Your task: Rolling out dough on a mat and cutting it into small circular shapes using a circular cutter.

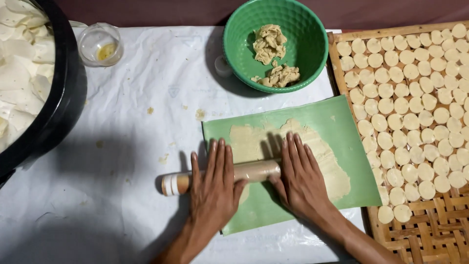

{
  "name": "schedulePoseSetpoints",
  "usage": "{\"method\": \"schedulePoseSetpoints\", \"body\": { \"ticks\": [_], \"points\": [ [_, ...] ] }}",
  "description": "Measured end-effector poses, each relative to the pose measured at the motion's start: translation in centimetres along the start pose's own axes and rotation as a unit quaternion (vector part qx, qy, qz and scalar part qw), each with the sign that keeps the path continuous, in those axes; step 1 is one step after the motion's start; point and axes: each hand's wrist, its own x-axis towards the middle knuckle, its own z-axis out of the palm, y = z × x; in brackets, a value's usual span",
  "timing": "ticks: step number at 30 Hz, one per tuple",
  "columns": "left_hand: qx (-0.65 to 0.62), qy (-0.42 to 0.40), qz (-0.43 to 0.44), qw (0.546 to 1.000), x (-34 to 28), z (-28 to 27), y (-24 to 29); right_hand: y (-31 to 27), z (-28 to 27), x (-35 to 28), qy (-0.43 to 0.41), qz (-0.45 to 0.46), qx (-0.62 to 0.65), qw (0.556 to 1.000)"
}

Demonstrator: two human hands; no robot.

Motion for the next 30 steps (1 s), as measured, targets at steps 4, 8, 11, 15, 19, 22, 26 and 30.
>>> {"method": "schedulePoseSetpoints", "body": {
  "ticks": [4, 8, 11, 15, 19, 22, 26, 30],
  "points": [
    [0.035, -0.042, -0.009, 0.998, -2.7, 0.8, 0.7, 0.7, 1.4, -3.6, 0.01, -0.024, -0.051, 0.998],
    [0.019, 0.004, -0.01, 1.0, 2.4, 1.3, -1.7, 2.0, 1.7, 1.0, 0.028, -0.014, -0.051, 0.998],
    [0.034, 0.019, -0.021, 0.999, 5.4, 0.9, -2.7, 2.6, 1.8, 3.8, 0.054, 0.003, -0.07, 0.996],
    [0.048, 0.05, 0.007, 0.998, 2.5, 1.0, -1.5, -0.7, -0.2, 1.7, 0.044, 0.02, -0.041, 0.998],
    [0.042, 0.041, 0.017, 0.998, -4.6, 0.9, 1.8, 0.7, 3.4, -6.6, 0.034, -0.016, -0.096, 0.995],
    [0.022, 0.038, 0.017, 0.999, -4.6, 0.3, 2.0, 1.2, 2.7, -6.0, 0.05, -0.034, -0.085, 0.995],
    [0.016, 0.01, -0.02, 1.0, 1.9, 0.6, -1.2, 2.3, 0.1, 0.9, 0.075, -0.041, 0.088, 0.992],
    [0.0, -0.062, -0.091, 0.994, 8.4, -0.5, -3.8, 4.7, -0.4, 8.2, 0.233, -0.006, 0.137, 0.963]
  ]
}}
